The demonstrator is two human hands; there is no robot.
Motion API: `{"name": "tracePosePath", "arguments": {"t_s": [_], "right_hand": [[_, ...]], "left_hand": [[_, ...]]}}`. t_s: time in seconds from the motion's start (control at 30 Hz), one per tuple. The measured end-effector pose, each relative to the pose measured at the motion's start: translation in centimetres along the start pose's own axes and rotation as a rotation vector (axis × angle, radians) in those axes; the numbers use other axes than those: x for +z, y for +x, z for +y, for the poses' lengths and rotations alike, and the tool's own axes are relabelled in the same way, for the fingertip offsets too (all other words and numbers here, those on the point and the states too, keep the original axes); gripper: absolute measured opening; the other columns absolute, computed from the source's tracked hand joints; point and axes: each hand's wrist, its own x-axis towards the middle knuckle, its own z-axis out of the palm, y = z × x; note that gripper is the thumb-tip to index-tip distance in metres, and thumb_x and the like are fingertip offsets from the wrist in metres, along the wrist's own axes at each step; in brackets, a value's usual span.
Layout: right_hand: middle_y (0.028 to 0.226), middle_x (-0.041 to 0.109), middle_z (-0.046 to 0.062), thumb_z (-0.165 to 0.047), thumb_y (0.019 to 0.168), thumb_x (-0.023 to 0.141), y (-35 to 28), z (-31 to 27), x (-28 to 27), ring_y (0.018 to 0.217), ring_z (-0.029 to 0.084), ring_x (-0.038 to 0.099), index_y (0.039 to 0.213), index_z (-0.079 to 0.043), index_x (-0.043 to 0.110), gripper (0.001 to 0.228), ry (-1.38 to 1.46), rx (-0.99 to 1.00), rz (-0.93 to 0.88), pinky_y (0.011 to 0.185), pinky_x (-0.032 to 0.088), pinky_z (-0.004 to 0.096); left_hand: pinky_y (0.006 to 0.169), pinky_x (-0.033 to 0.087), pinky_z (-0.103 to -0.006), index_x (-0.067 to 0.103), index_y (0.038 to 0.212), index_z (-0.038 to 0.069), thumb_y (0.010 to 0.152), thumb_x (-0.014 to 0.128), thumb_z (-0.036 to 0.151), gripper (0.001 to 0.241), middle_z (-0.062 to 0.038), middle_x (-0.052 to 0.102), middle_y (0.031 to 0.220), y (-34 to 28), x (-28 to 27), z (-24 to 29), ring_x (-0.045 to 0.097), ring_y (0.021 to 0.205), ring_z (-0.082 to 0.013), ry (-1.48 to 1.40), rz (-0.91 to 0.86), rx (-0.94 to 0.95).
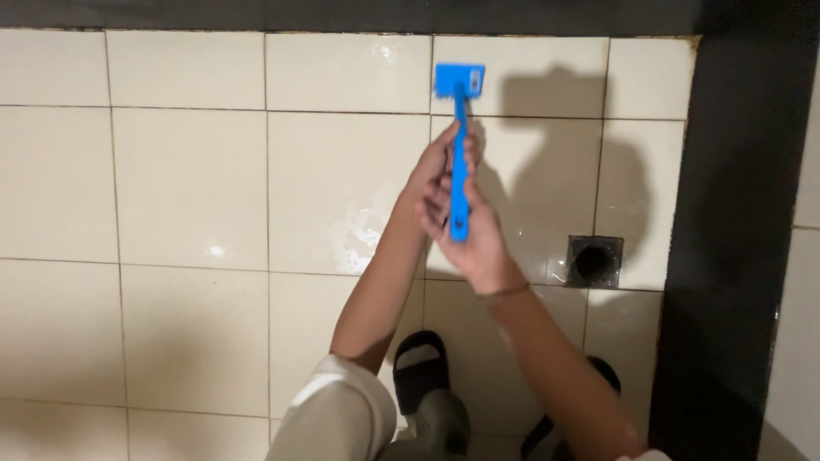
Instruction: The person uses a blue scrub brush to clean the grout lines and surface of a tiled floor. They scrub back and forth along the black border and between the white tiles, focusing on the area around a floor drain.
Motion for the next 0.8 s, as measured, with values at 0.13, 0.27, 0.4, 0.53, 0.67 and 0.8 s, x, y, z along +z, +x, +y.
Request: {"name": "tracePosePath", "arguments": {"t_s": [0.13,0.27,0.4,0.53,0.67,0.8], "right_hand": [[0.108,0.068,0.008,-0.054,0.104,0.049,-5.7,3.5,1.0,0.099,0.028,0.068,0.123,-0.010,0.057,0.048,-0.054,0.025,0.150,0.084,0.058,0.039],[0.105,0.067,0.009,-0.057,0.100,0.045,-8.1,5.9,0.4,0.093,0.031,0.068,0.118,-0.012,0.055,0.049,-0.045,0.057,0.192,0.081,0.058,0.042],[0.107,0.067,0.012,-0.058,0.105,0.043,-6.9,4.3,1.3,0.094,0.032,0.067,0.118,-0.009,0.056,0.052,-0.104,0.046,0.224,0.083,0.057,0.045],[0.107,0.069,0.012,-0.055,0.102,0.043,-2.8,1.4,0.6,0.095,0.033,0.069,0.114,-0.012,0.054,0.046,-0.091,0.006,0.150,0.081,0.057,0.044],[0.103,0.068,0.012,-0.059,0.103,0.042,0.7,-2.0,1.2,0.097,0.034,0.069,0.113,-0.011,0.055,0.051,-0.151,0.006,0.156,0.083,0.058,0.044],[0.104,0.069,0.012,-0.057,0.104,0.042,2.8,-4.6,1.9,0.102,0.035,0.069,0.115,-0.009,0.053,0.051,-0.179,-0.017,0.133,0.087,0.058,0.044]], "left_hand": [[0.055,0.054,-0.0241,0.054,0.106,0.009,0.105,0.058,0.040,0.032,0.000,0.057,0.081,-6.2,0.3,-3.3,0.056,0.066,-0.0107,-0.024,0.053,-0.070],[0.055,0.051,-0.0235,0.054,0.108,0.010,0.103,0.060,0.040,0.031,0.001,0.057,0.081,-9.9,1.4,-4.8,0.055,0.067,-0.0098,0.029,0.161,-0.050],[0.056,0.049,-0.0247,0.054,0.107,0.009,0.103,0.061,0.040,0.032,0.000,0.056,0.080,-8.2,0.8,-4.5,0.053,0.067,-0.0118,0.033,0.082,0.006],[0.056,0.050,-0.0251,0.052,0.104,0.009,0.105,0.060,0.040,0.032,0.001,0.055,0.080,-3.5,1.9,-2.0,0.053,0.066,-0.0112,0.049,0.093,-0.024],[0.057,0.051,-0.0231,0.055,0.105,0.008,0.105,0.058,0.037,0.030,0.001,0.057,0.080,1.1,2.6,0.0,0.055,0.066,-0.0102,-0.006,0.031,-0.030],[0.056,0.051,-0.0228,0.058,0.102,0.004,0.106,0.056,0.037,0.033,-0.001,0.058,0.076,4.7,1.9,1.0,0.055,0.061,-0.0114,0.010,-0.009,0.027]]}}
